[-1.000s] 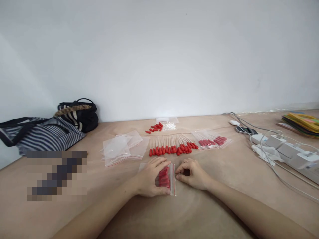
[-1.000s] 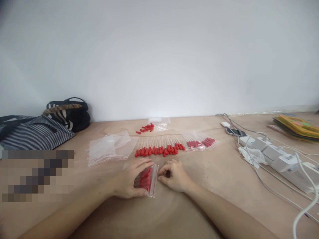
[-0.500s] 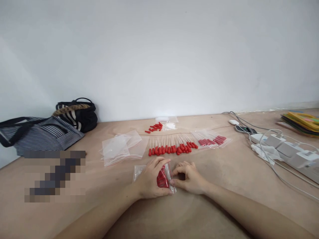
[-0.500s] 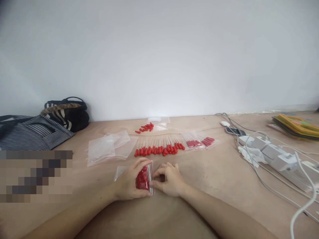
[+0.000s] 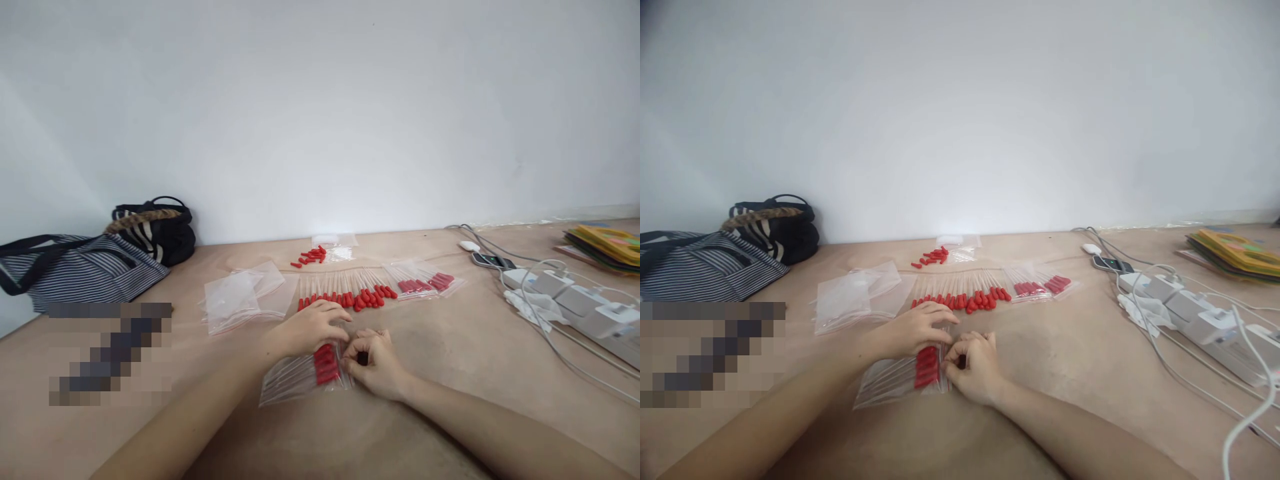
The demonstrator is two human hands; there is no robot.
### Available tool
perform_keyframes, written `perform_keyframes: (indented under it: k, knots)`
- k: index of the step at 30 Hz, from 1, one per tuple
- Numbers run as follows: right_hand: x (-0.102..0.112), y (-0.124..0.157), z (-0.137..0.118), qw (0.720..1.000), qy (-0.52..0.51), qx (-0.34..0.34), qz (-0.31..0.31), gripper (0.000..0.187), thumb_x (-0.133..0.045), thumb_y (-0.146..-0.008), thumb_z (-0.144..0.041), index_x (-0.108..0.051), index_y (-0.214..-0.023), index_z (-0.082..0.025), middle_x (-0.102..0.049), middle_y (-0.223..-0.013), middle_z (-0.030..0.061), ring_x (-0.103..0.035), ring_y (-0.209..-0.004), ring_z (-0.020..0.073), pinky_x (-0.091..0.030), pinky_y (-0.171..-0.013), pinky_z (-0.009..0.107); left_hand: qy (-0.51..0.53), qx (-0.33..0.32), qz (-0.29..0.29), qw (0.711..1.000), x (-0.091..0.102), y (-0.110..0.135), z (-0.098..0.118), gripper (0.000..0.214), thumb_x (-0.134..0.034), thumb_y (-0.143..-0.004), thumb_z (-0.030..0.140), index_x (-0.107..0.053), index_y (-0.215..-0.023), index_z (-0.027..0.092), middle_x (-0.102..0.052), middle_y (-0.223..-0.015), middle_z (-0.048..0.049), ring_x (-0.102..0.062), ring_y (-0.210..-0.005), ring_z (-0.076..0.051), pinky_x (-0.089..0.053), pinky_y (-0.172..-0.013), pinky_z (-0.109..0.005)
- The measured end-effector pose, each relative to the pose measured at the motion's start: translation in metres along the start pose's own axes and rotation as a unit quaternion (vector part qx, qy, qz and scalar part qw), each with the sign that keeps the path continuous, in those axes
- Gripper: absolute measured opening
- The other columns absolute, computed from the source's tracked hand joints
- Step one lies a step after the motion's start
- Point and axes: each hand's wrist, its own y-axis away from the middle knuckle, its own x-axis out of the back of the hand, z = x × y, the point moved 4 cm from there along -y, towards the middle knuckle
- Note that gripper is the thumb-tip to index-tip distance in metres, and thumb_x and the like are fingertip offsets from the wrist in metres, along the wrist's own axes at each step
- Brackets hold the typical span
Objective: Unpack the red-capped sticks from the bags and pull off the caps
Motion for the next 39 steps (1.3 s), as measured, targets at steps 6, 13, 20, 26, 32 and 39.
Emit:
perform_keyframes:
  k: [6,13,20,26,32,39]
  knots:
    - [0.0,0.001,0.0,1.0,-0.001,0.008,0.006,0.015,-0.056,-0.069,-0.018,-0.055,-0.054,-0.017,-0.06,-0.065,-0.0031,-0.052,-0.072,0.0137,-0.025,-0.073,0.034,0.0,-0.039,-0.022,0.999,0.003,-0.011,0.005,0.012,-0.059,-0.075,0.011,-0.061,-0.069,0.021,-0.062,-0.088,-0.001,-0.054,-0.092,-0.017,-0.038,-0.087,-0.031]
    - [0.014,0.0,0.005,0.998,0.022,0.061,0.01,0.021,-0.051,-0.08,-0.028,-0.058,-0.062,-0.019,-0.057,-0.061,-0.0027,-0.049,-0.067,0.0125,-0.025,-0.069,0.031,-0.011,-0.054,0.032,0.998,-0.001,0.0,0.01,0.027,-0.037,-0.082,0.006,-0.058,-0.07,0.018,-0.063,-0.073,-0.0017,-0.053,-0.077,-0.014,-0.038,-0.086,-0.03]
    - [0.027,0.006,-0.006,0.934,0.114,0.325,0.097,0.014,-0.052,-0.079,-0.019,-0.065,-0.074,-0.024,-0.054,-0.06,-0.0022,-0.041,-0.064,0.0114,-0.025,-0.069,0.031,0.006,-0.029,0.088,0.996,-0.004,0.009,0.012,0.03,-0.034,-0.084,0.008,-0.059,-0.071,0.019,-0.064,-0.075,-0.0025,-0.054,-0.08,-0.015,-0.038,-0.086,-0.032]
    - [0.023,0.008,-0.01,0.905,0.151,0.383,0.106,0.017,-0.052,-0.08,-0.019,-0.063,-0.069,-0.024,-0.055,-0.061,-0.0028,-0.042,-0.066,0.0105,-0.024,-0.07,0.032,0.027,-0.016,0.092,0.995,-0.01,0.011,0.014,0.034,-0.03,-0.085,0.007,-0.059,-0.072,0.019,-0.065,-0.077,-0.0038,-0.054,-0.082,-0.015,-0.039,-0.083,-0.032]
    - [0.022,0.011,-0.013,0.877,0.176,0.429,0.128,0.019,-0.048,-0.081,-0.016,-0.061,-0.068,-0.023,-0.055,-0.063,-0.0028,-0.04,-0.065,0.0106,-0.024,-0.071,0.033,0.039,-0.009,0.057,0.998,-0.007,0.011,0.013,0.028,-0.034,-0.089,0.015,-0.06,-0.078,0.019,-0.064,-0.081,-0.0037,-0.053,-0.086,-0.016,-0.038,-0.083,-0.031]
    - [0.02,0.014,-0.013,0.858,0.219,0.449,0.121,0.022,-0.043,-0.084,-0.015,-0.059,-0.072,-0.024,-0.055,-0.063,-0.0033,-0.042,-0.067,0.0105,-0.023,-0.073,0.033,0.052,-0.018,0.022,0.998,-0.006,0.007,0.011,0.018,-0.048,-0.086,0.025,-0.059,-0.072,0.02,-0.062,-0.074,-0.0019,-0.054,-0.079,-0.015,-0.038,-0.082,-0.029]
